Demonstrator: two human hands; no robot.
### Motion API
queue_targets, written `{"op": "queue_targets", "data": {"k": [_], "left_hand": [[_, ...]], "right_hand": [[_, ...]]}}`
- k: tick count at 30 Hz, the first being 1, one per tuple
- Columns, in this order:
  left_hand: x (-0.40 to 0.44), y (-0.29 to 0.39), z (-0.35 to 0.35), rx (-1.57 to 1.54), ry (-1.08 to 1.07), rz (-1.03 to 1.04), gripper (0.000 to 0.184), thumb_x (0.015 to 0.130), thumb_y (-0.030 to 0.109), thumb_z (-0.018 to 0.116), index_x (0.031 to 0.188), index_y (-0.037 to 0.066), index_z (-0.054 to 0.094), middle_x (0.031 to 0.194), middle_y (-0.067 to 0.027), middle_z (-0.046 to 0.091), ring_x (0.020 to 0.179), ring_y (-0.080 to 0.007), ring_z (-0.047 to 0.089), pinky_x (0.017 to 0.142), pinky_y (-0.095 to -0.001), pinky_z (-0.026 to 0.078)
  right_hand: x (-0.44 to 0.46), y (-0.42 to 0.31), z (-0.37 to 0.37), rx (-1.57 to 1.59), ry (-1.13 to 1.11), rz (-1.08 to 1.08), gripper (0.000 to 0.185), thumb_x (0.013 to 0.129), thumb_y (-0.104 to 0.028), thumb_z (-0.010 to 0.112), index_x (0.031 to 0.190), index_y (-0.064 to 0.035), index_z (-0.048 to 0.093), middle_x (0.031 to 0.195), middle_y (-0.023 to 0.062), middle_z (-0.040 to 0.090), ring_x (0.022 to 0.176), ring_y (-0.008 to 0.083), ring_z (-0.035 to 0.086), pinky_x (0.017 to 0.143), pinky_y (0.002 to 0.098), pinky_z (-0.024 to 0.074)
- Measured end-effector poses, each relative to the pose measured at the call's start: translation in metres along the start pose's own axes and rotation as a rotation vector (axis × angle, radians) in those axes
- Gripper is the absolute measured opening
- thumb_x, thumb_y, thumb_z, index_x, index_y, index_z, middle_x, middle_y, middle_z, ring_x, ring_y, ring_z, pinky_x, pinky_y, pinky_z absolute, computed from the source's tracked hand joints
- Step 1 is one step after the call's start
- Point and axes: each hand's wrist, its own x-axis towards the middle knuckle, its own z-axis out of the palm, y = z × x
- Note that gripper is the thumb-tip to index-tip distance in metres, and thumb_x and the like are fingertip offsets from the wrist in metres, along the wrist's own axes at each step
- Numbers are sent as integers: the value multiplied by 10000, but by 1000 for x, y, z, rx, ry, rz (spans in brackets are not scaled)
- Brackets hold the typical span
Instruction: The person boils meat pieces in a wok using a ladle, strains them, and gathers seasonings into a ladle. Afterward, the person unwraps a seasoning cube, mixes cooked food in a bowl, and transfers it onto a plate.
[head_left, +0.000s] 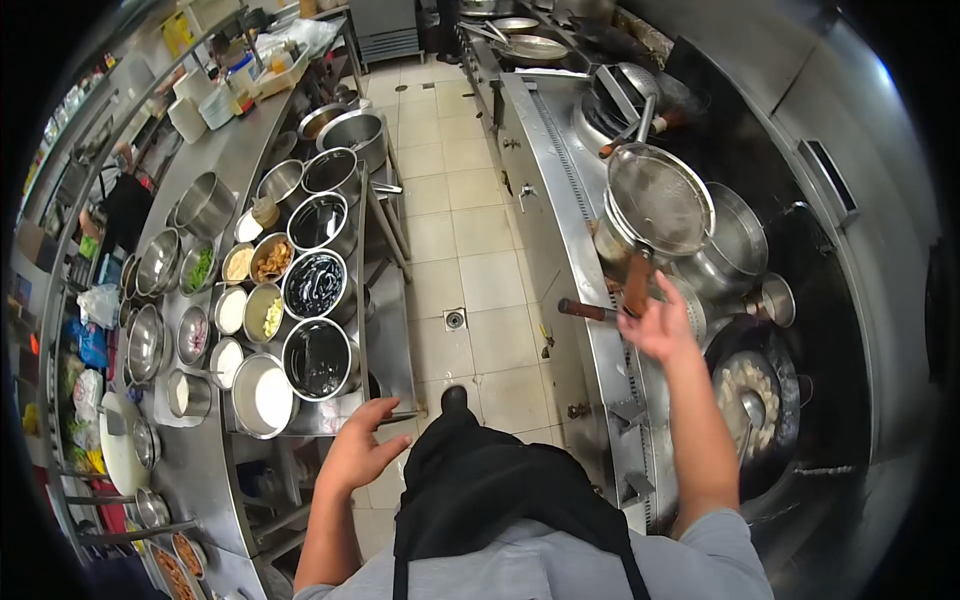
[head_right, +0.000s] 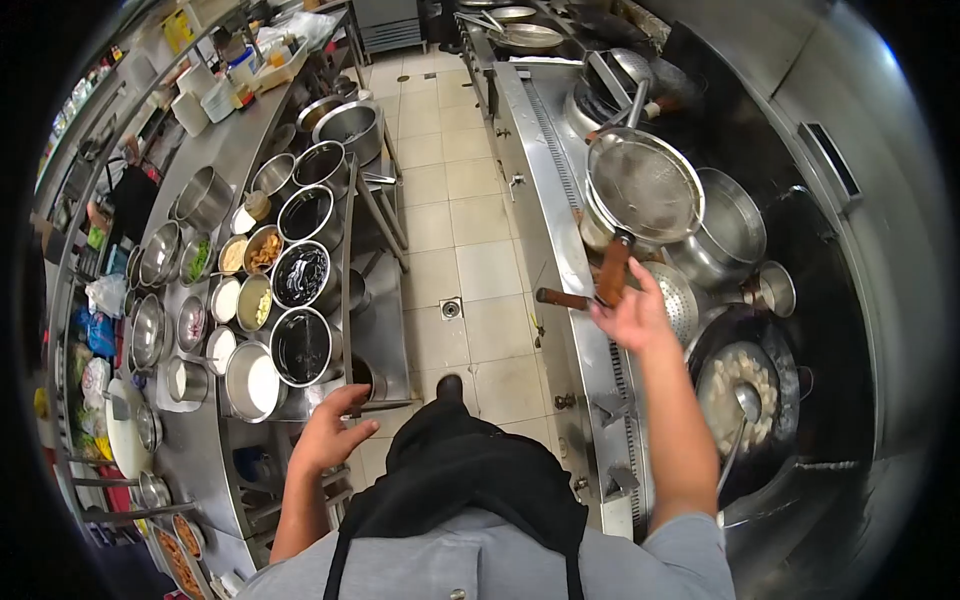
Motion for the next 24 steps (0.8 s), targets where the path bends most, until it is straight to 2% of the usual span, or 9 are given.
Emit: {"op": "queue_targets", "data": {"k": [4, 7, 10, 12, 14, 15, 16, 18, 24], "left_hand": [[24, -27, -59, -358, -44, -179, 554, 766, 84, 737, 1282, -9, 556, 1183, -112, 641, 1089, -207, 601, 944, -342, 467], [49, -26, -136, -648, 49, -57, 636, 730, 128, 773, 1289, -53, 529, 1185, -159, 642, 1117, -241, 609, 970, -373, 465], [100, -23, -205, -777, 150, 112, 724, 709, 238, 814, 1288, -77, 514, 1139, -224, 647, 1053, -327, 646, 933, -422, 504], [147, -23, -238, -857, 151, 206, 735, 712, 259, 820, 1282, -87, 512, 1135, -245, 641, 1045, -341, 648, 919, -429, 514], [199, -16, -263, -876, 70, 256, 758, 719, 243, 815, 1294, -122, 482, 1139, -255, 634, 1058, -340, 640, 946, -439, 499], [225, -14, -274, -856, 11, 243, 757, 722, 222, 811, 1303, -124, 472, 1156, -249, 629, 1070, -333, 636, 958, -443, 491], [253, -12, -283, -831, -49, 229, 757, 724, 201, 808, 1312, -127, 463, 1172, -244, 624, 1081, -326, 631, 970, -447, 483], [307, -1, -298, -752, -194, 194, 712, 749, 132, 793, 1338, -95, 462, 1234, -194, 608, 1147, -282, 595, 995, -399, 452], [442, 12, -327, -539, -410, 222, 674, 768, 125, 793, 1350, -25, 488, 1229, -148, 621, 1150, -228, 589, 969, -355, 451]], "right_hand": [[-24, -36, -4, -404, 343, -65, 415, 839, -425, 686, 1051, -79, 599, 913, 81, 649, 918, 224, 594, 810, 378, 474], [-27, -68, -42, -582, 288, 118, 256, 861, -292, 691, 961, -74, 602, 787, 80, 645, 700, 237, 643, 622, 370, 514], [-40, -82, 6, -571, 523, 254, 254, 850, -314, 680, 921, -75, 633, 853, 118, 668, 790, 258, 670, 719, 406, 528], [-34, -103, 25, -1020, 765, 378, 446, 786, -339, 741, 1062, -3, 646, 997, 185, 668, 885, 279, 671, 794, 404, 522], [-26, -125, 21, -1744, 916, 87, 668, 693, -325, 802, 1178, 84, 593, 1061, 218, 658, 898, 289, 666, 811, 393, 517], [-14, -131, 96, -1738, 975, 57, 757, 625, -287, 830, 1189, 139, 558, 973, 189, 668, 869, 290, 662, 798, 369, 519], [-4, -140, 77, -1732, 947, -217, 598, 635, -254, 829, 1053, 106, 597, 778, 144, 646, 745, 237, 643, 680, 331, 510], [24, -156, 139, -1559, 856, -218, 491, 684, -152, 796, 1051, 95, 584, 696, 99, 619, 635, 179, 622, 576, 301, 489], [110, -200, 233, -1438, 595, 114, 442, 741, -111, 778, 1082, 90, 580, 663, 117, 656, 530, 141, 618, 474, 280, 471]]}}
